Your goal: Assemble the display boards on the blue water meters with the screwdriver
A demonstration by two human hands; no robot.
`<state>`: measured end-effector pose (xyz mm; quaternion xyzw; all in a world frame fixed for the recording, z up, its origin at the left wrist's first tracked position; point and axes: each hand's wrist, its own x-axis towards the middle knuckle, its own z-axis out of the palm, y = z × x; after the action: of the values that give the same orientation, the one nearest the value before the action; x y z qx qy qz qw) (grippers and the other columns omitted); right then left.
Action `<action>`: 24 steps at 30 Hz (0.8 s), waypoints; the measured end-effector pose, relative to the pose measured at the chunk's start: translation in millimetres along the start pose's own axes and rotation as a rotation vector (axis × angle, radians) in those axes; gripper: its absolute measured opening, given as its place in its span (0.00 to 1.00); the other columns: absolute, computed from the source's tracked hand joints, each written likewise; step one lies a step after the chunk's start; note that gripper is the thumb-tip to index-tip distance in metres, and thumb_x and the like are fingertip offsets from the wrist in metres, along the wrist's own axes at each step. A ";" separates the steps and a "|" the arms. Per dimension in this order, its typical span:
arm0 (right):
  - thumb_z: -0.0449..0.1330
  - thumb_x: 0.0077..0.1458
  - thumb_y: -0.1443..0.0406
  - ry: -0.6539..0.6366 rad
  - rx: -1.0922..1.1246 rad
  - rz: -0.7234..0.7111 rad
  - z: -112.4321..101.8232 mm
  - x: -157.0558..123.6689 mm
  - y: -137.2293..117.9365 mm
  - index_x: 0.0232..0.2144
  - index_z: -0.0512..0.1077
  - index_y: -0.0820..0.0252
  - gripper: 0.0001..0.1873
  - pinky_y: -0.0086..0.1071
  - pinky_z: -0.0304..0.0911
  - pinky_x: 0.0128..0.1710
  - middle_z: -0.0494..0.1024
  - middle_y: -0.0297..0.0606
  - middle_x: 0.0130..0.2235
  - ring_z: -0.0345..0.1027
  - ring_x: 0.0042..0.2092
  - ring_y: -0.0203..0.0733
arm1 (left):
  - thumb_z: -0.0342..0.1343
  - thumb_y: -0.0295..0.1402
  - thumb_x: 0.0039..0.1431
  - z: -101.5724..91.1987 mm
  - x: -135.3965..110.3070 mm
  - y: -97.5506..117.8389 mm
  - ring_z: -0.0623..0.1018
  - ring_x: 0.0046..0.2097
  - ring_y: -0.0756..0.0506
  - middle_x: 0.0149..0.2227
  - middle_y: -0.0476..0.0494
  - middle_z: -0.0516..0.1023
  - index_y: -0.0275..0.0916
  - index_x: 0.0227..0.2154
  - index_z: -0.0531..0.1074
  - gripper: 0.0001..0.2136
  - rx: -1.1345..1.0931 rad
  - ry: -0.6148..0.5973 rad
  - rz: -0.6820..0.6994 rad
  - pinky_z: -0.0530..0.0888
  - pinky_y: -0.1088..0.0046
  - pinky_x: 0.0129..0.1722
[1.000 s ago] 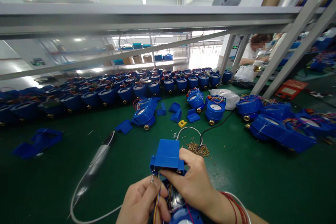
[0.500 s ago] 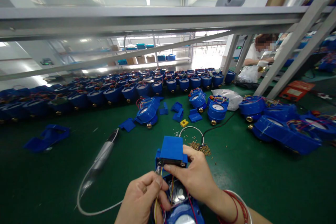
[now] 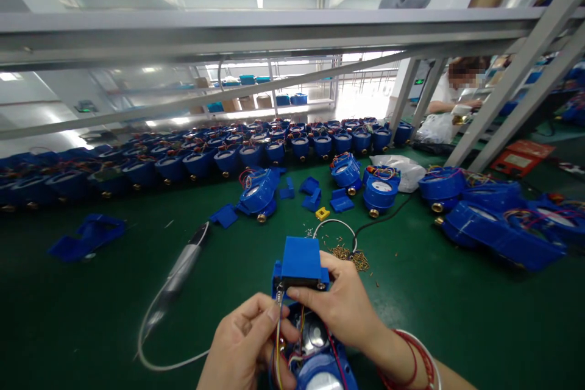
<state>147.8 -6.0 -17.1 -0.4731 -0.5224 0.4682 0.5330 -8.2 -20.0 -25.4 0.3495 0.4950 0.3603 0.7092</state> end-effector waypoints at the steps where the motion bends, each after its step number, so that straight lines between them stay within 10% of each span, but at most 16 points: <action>1: 0.67 0.43 0.68 0.005 -0.025 -0.017 -0.2 -0.1 0.3 0.27 0.76 0.63 0.05 0.27 0.62 0.31 0.75 0.33 0.29 0.67 0.31 0.36 | 0.59 0.44 0.51 0.0 0.0 0.7 0.72 0.14 0.51 0.25 0.44 0.77 0.34 0.27 0.68 0.16 -0.006 0.005 0.001 0.63 0.81 0.15; 19: 0.67 0.41 0.70 -0.049 0.255 0.142 1.9 2.3 5.6 0.28 0.76 0.66 0.07 0.25 0.62 0.29 0.77 0.34 0.27 0.66 0.27 0.33 | 0.55 0.44 0.54 3.2 3.2 2.8 0.66 0.15 0.53 0.15 0.49 0.70 0.35 0.20 0.67 0.17 0.392 0.183 0.204 0.60 0.81 0.17; 24: 0.69 0.40 0.69 -0.041 0.304 0.142 1.8 3.5 8.6 0.26 0.76 0.65 0.07 0.22 0.61 0.27 0.76 0.30 0.25 0.65 0.26 0.31 | 0.59 0.45 0.49 5.8 0.5 0.0 0.69 0.20 0.51 0.22 0.50 0.73 0.39 0.32 0.66 0.15 0.221 0.209 0.257 0.65 0.79 0.20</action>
<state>146.0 -1.6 -25.2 -0.4132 -0.4218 0.5879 0.5530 -2.5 -20.4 -24.0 0.4464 0.5537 0.4255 0.5595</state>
